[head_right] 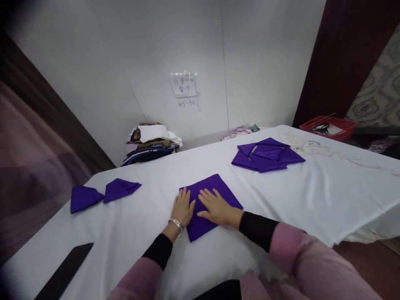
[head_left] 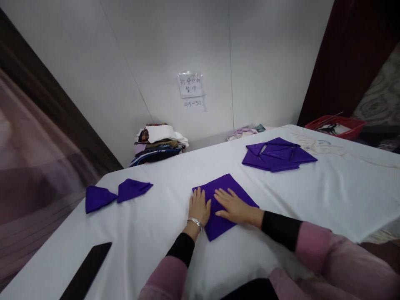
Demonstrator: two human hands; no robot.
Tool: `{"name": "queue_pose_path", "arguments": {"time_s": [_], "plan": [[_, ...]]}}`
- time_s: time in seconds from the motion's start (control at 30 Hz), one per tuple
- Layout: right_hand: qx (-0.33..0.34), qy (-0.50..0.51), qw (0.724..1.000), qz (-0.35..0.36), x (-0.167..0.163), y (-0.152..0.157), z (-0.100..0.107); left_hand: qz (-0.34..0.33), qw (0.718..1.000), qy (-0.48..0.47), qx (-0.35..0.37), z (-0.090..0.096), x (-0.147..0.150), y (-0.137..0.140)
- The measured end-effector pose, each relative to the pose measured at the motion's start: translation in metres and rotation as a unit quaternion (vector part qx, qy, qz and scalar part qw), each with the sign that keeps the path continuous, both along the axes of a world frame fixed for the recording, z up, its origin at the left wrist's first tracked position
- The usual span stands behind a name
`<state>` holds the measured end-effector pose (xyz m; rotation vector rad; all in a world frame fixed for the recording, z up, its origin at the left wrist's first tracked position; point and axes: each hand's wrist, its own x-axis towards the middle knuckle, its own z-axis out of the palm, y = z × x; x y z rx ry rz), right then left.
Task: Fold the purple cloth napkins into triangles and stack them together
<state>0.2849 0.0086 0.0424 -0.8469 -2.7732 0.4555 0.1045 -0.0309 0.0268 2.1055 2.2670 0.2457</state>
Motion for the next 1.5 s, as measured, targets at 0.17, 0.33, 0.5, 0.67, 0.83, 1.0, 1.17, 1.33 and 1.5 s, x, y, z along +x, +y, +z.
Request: {"name": "queue_pose_path", "arguments": {"time_s": [0.17, 0.33, 0.5, 0.67, 0.83, 1.0, 1.17, 1.33, 1.5], "plan": [[-0.044, 0.001, 0.999, 0.027, -0.059, 0.019, -0.012, 0.033, 0.998, 0.045, -0.037, -0.025, -0.018, 0.021], [-0.041, -0.016, 0.998, 0.055, -0.047, 0.055, -0.029, 0.044, 0.996, 0.062, -0.046, -0.03, -0.018, 0.02], [-0.03, -0.048, 0.997, -0.06, -0.004, 0.096, -0.027, 0.061, 0.995, 0.065, -0.051, -0.025, -0.014, 0.021], [-0.025, -0.071, 0.988, -0.136, 0.001, 0.107, -0.016, 0.062, 0.995, 0.062, -0.049, -0.027, -0.015, 0.022], [-0.013, -0.021, 1.0, 0.018, -0.047, 0.079, -0.017, 0.061, 0.994, 0.067, -0.06, -0.026, -0.015, 0.021], [-0.024, -0.026, 0.996, 0.079, -0.063, 0.087, -0.031, 0.06, 0.993, 0.072, -0.065, -0.025, -0.015, 0.02], [-0.017, -0.041, 0.998, -0.052, -0.029, 0.127, -0.035, 0.062, 0.995, 0.062, -0.05, -0.026, -0.015, 0.018], [-0.011, -0.043, 0.996, -0.073, -0.016, 0.137, -0.039, 0.061, 0.995, 0.042, -0.072, -0.018, -0.016, 0.021], [-0.008, -0.046, 0.996, -0.075, -0.018, 0.135, -0.041, 0.076, 0.994, 0.023, -0.076, -0.002, -0.015, 0.041]]}}
